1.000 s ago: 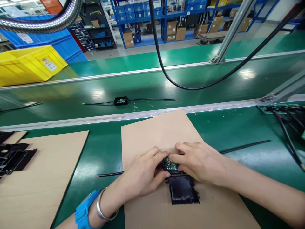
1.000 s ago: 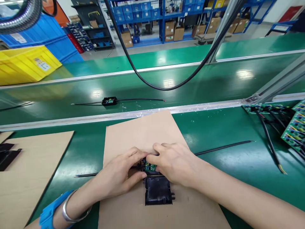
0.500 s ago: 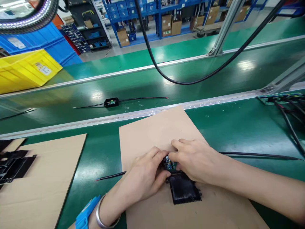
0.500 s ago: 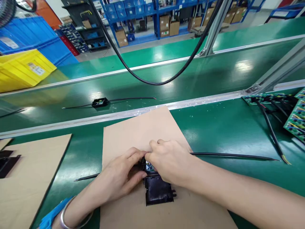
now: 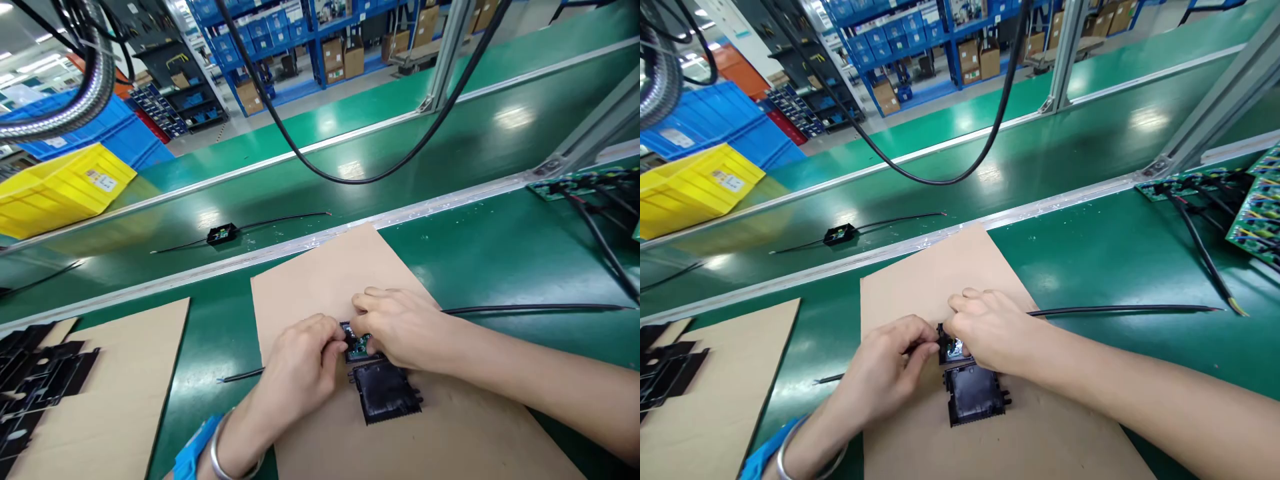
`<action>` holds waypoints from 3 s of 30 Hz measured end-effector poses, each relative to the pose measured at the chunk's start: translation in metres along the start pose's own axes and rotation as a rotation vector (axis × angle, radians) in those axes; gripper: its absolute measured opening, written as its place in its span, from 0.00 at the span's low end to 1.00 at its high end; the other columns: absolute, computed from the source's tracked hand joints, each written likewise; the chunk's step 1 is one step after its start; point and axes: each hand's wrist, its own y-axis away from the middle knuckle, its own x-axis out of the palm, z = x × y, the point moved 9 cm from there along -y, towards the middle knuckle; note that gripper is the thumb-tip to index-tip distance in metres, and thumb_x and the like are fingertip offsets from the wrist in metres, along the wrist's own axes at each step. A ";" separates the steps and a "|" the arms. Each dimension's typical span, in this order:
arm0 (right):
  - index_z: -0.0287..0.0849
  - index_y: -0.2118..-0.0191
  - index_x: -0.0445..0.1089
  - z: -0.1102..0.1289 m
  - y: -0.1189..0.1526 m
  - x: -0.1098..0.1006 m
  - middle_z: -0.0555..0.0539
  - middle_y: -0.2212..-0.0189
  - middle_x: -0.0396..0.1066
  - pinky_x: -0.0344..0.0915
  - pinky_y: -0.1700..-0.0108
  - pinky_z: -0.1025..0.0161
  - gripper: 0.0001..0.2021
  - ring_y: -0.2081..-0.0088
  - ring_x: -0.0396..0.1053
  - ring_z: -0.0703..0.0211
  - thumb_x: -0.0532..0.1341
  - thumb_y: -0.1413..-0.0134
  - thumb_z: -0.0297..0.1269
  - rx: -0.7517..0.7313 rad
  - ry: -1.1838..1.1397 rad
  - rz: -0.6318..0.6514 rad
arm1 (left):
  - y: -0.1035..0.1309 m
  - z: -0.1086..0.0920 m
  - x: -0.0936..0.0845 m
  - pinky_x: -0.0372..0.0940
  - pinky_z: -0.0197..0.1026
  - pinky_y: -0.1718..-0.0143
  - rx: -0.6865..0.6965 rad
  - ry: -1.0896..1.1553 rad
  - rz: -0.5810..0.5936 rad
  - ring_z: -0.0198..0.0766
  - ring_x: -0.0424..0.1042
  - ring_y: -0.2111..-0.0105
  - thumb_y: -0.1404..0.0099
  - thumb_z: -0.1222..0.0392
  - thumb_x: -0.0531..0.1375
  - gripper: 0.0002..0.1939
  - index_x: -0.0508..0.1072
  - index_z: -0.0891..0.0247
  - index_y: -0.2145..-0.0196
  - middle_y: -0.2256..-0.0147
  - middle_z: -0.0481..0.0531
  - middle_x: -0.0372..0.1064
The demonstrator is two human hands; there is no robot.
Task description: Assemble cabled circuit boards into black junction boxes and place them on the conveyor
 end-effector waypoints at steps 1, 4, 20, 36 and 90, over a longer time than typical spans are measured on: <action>0.44 0.72 0.70 0.000 0.000 0.000 0.50 0.70 0.65 0.47 0.71 0.60 0.05 0.65 0.63 0.57 0.66 0.51 0.31 -0.002 -0.009 -0.008 | 0.002 -0.004 0.000 0.61 0.36 0.69 0.044 -0.039 -0.046 0.35 0.68 0.71 0.36 0.70 0.54 0.07 0.68 0.61 0.67 0.70 0.46 0.70; 0.45 0.71 0.70 -0.002 0.002 0.000 0.50 0.70 0.64 0.45 0.72 0.60 0.05 0.65 0.62 0.57 0.66 0.51 0.30 -0.002 -0.025 -0.039 | 0.013 -0.008 0.006 0.60 0.37 0.71 0.141 -0.229 -0.141 0.37 0.67 0.72 0.34 0.71 0.51 0.09 0.68 0.61 0.66 0.71 0.48 0.67; 0.38 0.69 0.73 0.041 0.003 -0.006 0.42 0.67 0.63 0.54 0.62 0.55 0.08 0.61 0.59 0.51 0.56 0.46 0.26 -0.053 0.137 -0.010 | 0.025 -0.016 0.020 0.62 0.41 0.72 0.268 -0.508 -0.213 0.40 0.65 0.73 0.41 0.77 0.51 0.13 0.70 0.63 0.68 0.72 0.50 0.67; 0.39 0.40 0.63 -0.007 0.057 -0.030 0.37 0.51 0.65 0.58 0.47 0.47 0.25 0.48 0.59 0.47 0.59 0.44 0.34 0.111 -0.150 -0.249 | 0.018 -0.023 -0.001 0.65 0.47 0.50 0.343 -0.053 -0.009 0.43 0.68 0.53 0.36 0.69 0.54 0.11 0.69 0.62 0.56 0.54 0.56 0.69; 0.37 0.63 0.71 -0.006 0.043 -0.001 0.44 0.67 0.70 0.59 0.69 0.61 0.14 0.67 0.64 0.57 0.49 0.42 0.20 -0.123 0.194 0.040 | 0.011 -0.035 0.045 0.68 0.47 0.55 0.496 -0.324 0.173 0.45 0.67 0.57 0.45 0.72 0.59 0.15 0.69 0.64 0.59 0.42 0.51 0.64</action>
